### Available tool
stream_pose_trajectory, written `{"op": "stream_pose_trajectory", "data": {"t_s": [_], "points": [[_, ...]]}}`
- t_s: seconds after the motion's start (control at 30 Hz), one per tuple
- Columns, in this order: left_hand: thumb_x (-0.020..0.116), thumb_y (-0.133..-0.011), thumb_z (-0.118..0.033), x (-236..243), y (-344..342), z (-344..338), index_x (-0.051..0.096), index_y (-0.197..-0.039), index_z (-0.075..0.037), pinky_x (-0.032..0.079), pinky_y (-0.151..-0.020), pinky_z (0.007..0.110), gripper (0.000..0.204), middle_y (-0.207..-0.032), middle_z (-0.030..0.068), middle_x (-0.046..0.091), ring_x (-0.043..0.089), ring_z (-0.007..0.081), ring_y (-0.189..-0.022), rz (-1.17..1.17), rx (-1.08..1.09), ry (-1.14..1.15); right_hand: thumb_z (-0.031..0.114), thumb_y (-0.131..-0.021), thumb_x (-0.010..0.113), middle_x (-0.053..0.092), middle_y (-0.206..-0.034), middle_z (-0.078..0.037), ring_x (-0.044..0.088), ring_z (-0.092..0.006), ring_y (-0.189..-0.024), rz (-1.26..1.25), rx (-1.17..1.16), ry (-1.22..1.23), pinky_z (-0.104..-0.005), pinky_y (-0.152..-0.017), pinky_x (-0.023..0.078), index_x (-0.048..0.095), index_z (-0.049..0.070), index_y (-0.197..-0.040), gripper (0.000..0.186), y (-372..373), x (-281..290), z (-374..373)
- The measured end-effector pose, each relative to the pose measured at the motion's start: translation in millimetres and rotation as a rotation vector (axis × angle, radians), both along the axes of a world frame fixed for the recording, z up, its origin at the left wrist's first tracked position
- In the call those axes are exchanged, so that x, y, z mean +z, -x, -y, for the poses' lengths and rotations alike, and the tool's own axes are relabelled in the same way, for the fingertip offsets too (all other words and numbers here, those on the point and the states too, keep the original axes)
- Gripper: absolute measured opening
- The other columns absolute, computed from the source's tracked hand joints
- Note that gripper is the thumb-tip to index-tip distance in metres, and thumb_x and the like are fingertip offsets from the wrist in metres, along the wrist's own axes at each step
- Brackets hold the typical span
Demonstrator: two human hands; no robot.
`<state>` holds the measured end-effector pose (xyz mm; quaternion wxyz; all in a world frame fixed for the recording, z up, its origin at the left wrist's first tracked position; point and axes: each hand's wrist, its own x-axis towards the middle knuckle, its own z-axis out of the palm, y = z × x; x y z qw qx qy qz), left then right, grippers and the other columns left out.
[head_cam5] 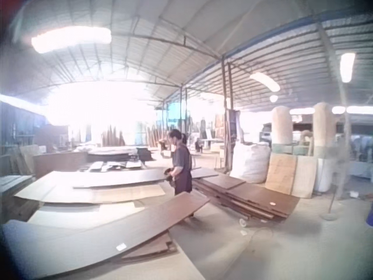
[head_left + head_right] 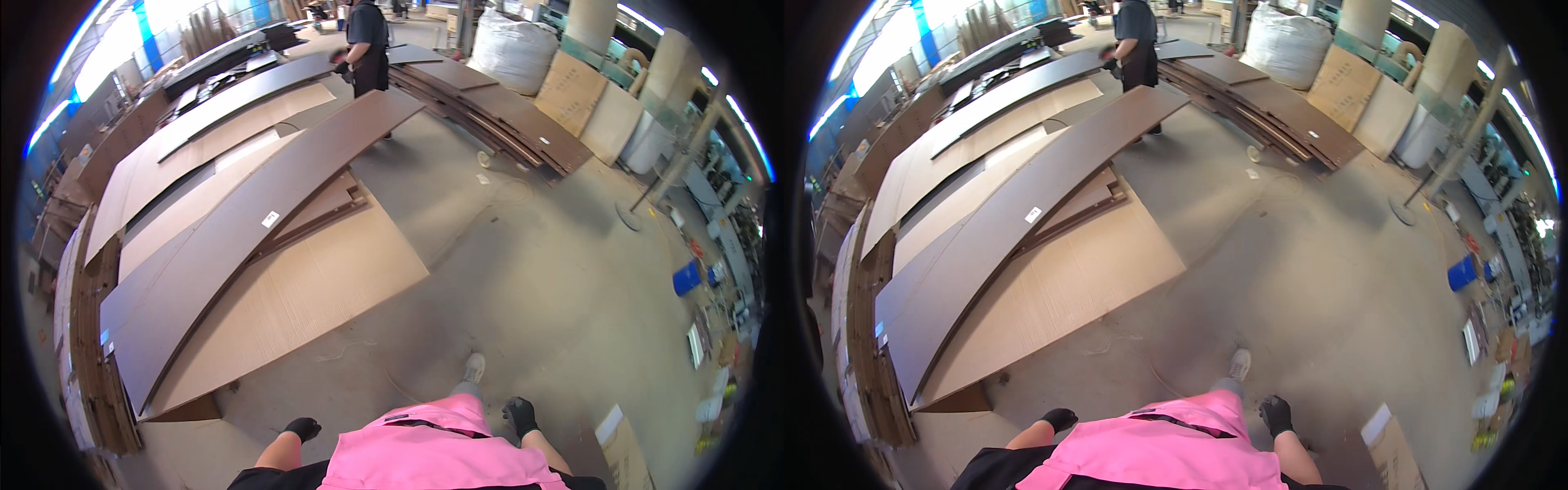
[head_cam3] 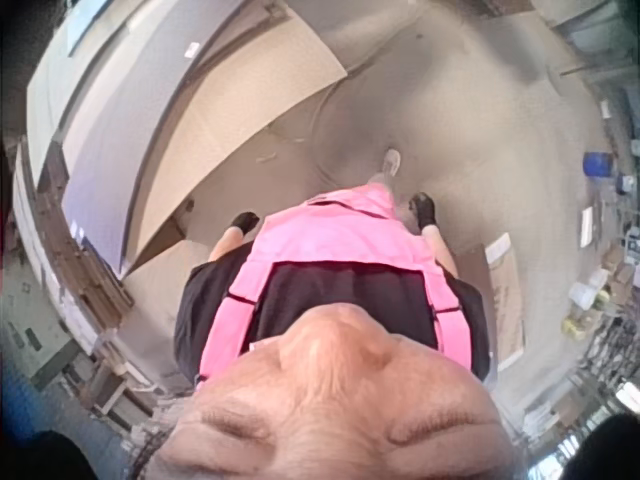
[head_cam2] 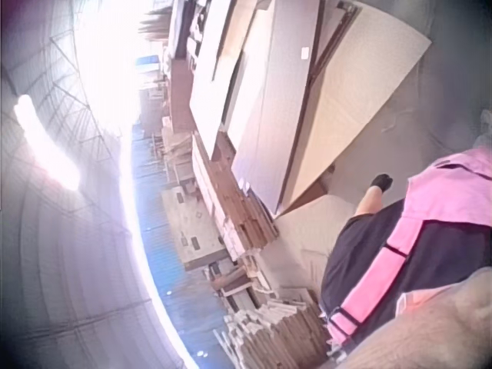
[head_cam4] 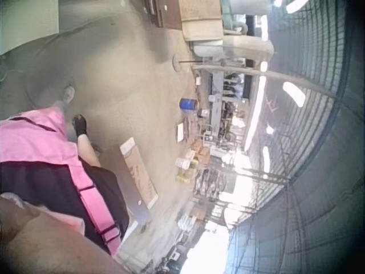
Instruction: The person applies adhesive to the edge of a large wooden board using a spray gun, then presses a thin strip of edge banding onto the adhesive. They use a utility knife to trim the excess banding flush with the board's edges and wipe the surface with a cloth.
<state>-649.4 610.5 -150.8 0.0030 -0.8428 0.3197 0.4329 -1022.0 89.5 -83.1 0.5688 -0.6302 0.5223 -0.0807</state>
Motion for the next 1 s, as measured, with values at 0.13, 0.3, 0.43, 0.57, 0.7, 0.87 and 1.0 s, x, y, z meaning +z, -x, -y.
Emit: {"op": "stream_pose_trajectory", "data": {"t_s": [0.13, 0.3, 0.43, 0.57, 0.7, 0.87, 1.0], "points": [[0.044, -0.087, -0.040, 3.4, 12.3, 41.0, 0.067, -0.106, -0.005, 0.045, -0.094, 0.043, 0.046, -0.114, 0.0183, 0.063, 0.058, 0.0352, -0.109, -0.056, 0.115, -0.197, 0.014, -0.079, 0.057, 0.064, -0.067, -0.014, 0.063, -0.0217, -0.058, 0.004, 0.139, -0.057, -0.0326, -0.055, 0.050, 0.064, -0.002, -0.092, 0.022, -62.5, -15.7, 84.6], [0.048, -0.088, -0.044, -0.5, 11.2, 177.2, 0.067, -0.102, -0.006, 0.046, -0.089, 0.042, 0.045, -0.105, 0.0200, 0.065, 0.060, 0.0360, -0.101, -0.280, 0.196, -0.056, 0.006, -0.080, 0.054, 0.061, -0.067, -0.012, 0.059, -0.0225, -0.053, -0.066, 0.114, -0.175, -0.0333, -0.049, 0.048, 0.061, -0.001, -0.099, 0.022, -73.5, -30.2, 240.2], [0.053, -0.090, -0.035, 48.0, -45.5, 382.0, 0.059, -0.091, -0.005, 0.047, -0.078, 0.043, 0.031, -0.091, 0.0228, 0.063, 0.061, 0.0375, -0.086, -0.030, -0.297, 0.396, 0.012, -0.082, 0.052, 0.051, -0.057, -0.008, 0.051, -0.0226, -0.043, 0.011, -0.254, -0.569, -0.0346, -0.037, 0.038, 0.050, 0.012, -0.073, 0.010, -34.3, -39.9, 375.0], [0.051, -0.094, -0.032, 150.6, -92.7, 545.1, 0.055, -0.123, -0.005, 0.048, -0.088, 0.040, 0.041, -0.115, 0.0198, 0.062, 0.059, 0.0352, -0.105, -0.031, 0.186, 0.561, 0.019, -0.085, 0.052, 0.054, -0.058, -0.010, 0.054, -0.0243, -0.046, -0.362, -0.036, -0.236, -0.0372, -0.040, 0.041, 0.057, 0.012, -0.079, 0.011, -72.8, -43.6, 459.6], [0.052, -0.091, -0.035, 178.4, -146.0, 619.1, 0.057, -0.122, -0.006, 0.046, -0.091, 0.043, 0.043, -0.113, 0.0211, 0.062, 0.058, 0.0381, -0.106, -0.037, 0.128, 0.646, 0.019, -0.085, 0.052, 0.054, -0.058, -0.010, 0.055, -0.0244, -0.047, -0.348, 0.143, -0.179, -0.0375, -0.041, 0.042, 0.059, 0.011, -0.081, 0.012, -196.4, -28.4, 501.0], [0.051, -0.091, -0.036, 125.8, -238.3, 676.4, 0.058, -0.121, -0.005, 0.046, -0.091, 0.044, 0.044, -0.115, 0.0216, 0.061, 0.058, 0.0382, -0.106, -0.076, 0.169, 0.518, 0.020, -0.086, 0.052, 0.055, -0.058, -0.011, 0.056, -0.0245, -0.049, -0.328, 0.410, -0.049, -0.0378, -0.042, 0.043, 0.060, 0.011, -0.083, 0.013, -322.4, -17.8, 545.2], [0.052, -0.089, -0.035, 130.3, -316.7, 750.3, 0.060, -0.118, -0.006, 0.047, -0.089, 0.045, 0.042, -0.109, 0.0233, 0.063, 0.060, 0.0397, -0.101, -0.057, 0.156, 0.602, 0.021, -0.086, 0.052, 0.056, -0.059, -0.011, 0.057, -0.0246, -0.050, -0.344, 0.607, 0.121, -0.0381, -0.043, 0.044, 0.061, 0.010, -0.085, 0.014, -377.6, -5.3, 610.6]]}}
